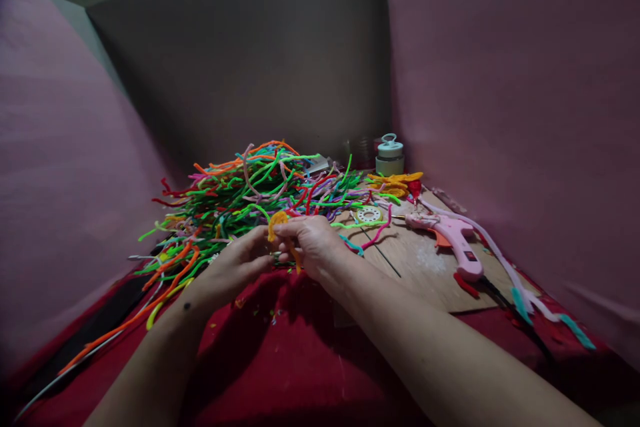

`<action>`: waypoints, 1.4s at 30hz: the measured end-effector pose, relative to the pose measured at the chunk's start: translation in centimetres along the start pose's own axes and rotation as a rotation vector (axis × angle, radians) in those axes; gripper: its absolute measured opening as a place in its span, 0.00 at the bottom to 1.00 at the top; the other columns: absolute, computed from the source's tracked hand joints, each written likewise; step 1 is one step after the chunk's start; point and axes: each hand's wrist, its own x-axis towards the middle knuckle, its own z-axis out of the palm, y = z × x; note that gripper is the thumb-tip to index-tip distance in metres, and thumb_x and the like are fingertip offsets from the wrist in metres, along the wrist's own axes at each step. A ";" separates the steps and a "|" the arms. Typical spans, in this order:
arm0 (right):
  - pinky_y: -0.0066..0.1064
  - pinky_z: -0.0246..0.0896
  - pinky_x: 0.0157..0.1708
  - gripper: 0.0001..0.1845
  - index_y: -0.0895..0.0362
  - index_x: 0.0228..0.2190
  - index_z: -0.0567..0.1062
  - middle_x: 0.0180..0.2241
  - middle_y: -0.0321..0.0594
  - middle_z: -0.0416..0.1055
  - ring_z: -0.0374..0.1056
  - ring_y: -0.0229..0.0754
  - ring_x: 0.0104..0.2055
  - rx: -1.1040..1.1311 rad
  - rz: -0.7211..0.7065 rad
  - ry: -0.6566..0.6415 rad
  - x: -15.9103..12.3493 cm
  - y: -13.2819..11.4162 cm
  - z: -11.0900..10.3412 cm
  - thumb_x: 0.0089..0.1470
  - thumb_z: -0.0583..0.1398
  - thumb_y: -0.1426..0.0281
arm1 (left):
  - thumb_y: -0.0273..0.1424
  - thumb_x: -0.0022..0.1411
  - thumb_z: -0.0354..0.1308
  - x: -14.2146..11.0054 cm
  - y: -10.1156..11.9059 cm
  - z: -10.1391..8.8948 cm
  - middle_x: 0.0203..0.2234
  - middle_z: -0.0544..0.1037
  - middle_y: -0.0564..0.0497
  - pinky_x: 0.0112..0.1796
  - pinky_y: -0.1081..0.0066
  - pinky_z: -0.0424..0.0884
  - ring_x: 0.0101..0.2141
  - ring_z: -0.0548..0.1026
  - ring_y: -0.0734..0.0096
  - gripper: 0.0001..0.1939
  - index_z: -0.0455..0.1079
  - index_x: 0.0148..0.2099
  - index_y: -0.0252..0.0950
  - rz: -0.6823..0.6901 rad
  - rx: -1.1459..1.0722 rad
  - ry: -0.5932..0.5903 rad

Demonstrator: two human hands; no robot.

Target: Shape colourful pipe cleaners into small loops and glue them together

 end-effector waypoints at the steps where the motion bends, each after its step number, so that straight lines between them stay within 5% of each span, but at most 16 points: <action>1: 0.22 0.54 0.15 0.04 0.63 0.19 0.70 0.16 0.35 0.65 0.58 0.30 0.16 -0.003 0.000 0.005 0.0 0.0 0.0 0.42 0.58 0.79 | 0.22 0.47 0.56 0.0 0.1 -0.1 0.32 0.74 0.51 0.31 0.74 0.67 0.31 0.72 0.71 0.15 0.67 0.41 0.35 -0.025 -0.048 -0.023; 7: 0.24 0.53 0.16 0.03 0.62 0.22 0.70 0.17 0.35 0.66 0.58 0.31 0.17 0.036 0.055 -0.008 0.1 0.2 0.0 0.42 0.57 0.79 | 0.26 0.50 0.59 -0.1 0.1 0.2 0.31 0.71 0.51 0.22 0.78 0.62 0.23 0.68 0.78 0.16 0.64 0.43 0.35 -0.119 -0.380 -0.013; 17: 0.22 0.49 0.14 0.03 0.61 0.20 0.69 0.14 0.32 0.63 0.56 0.29 0.15 0.001 -0.022 0.041 0.0 0.2 0.1 0.42 0.58 0.77 | 0.33 0.50 0.61 -0.2 0.1 0.2 0.18 0.68 0.57 0.17 0.81 0.56 0.16 0.63 0.83 0.09 0.65 0.30 0.33 -0.221 -0.456 -0.006; 25: 0.23 0.45 0.12 0.04 0.60 0.18 0.68 0.12 0.29 0.61 0.52 0.29 0.12 -0.129 -0.186 0.107 0.0 0.3 0.2 0.38 0.60 0.73 | 0.40 0.53 0.57 -0.3 0.7 0.3 0.19 0.73 0.55 0.13 0.82 0.49 0.11 0.57 0.85 0.13 0.65 0.35 0.35 -0.233 -0.311 0.040; 32: 0.23 0.43 0.13 0.05 0.60 0.21 0.72 0.12 0.28 0.60 0.51 0.29 0.13 -0.185 -0.204 0.106 -0.1 0.8 0.4 0.37 0.61 0.71 | 0.38 0.50 0.58 -0.4 2.0 1.5 0.12 0.65 0.59 0.13 0.81 0.51 0.11 0.57 0.84 0.12 0.64 0.25 0.34 -0.185 -0.146 0.205; 42: 0.25 0.46 0.18 0.07 0.61 0.21 0.74 0.15 0.31 0.65 0.55 0.29 0.16 -0.176 -0.251 0.053 0.2 1.3 0.0 0.36 0.62 0.70 | 0.32 0.51 0.54 0.0 0.5 1.0 0.14 0.70 0.56 0.11 0.80 0.53 0.10 0.59 0.82 0.06 0.64 0.26 0.34 -0.246 -0.304 0.139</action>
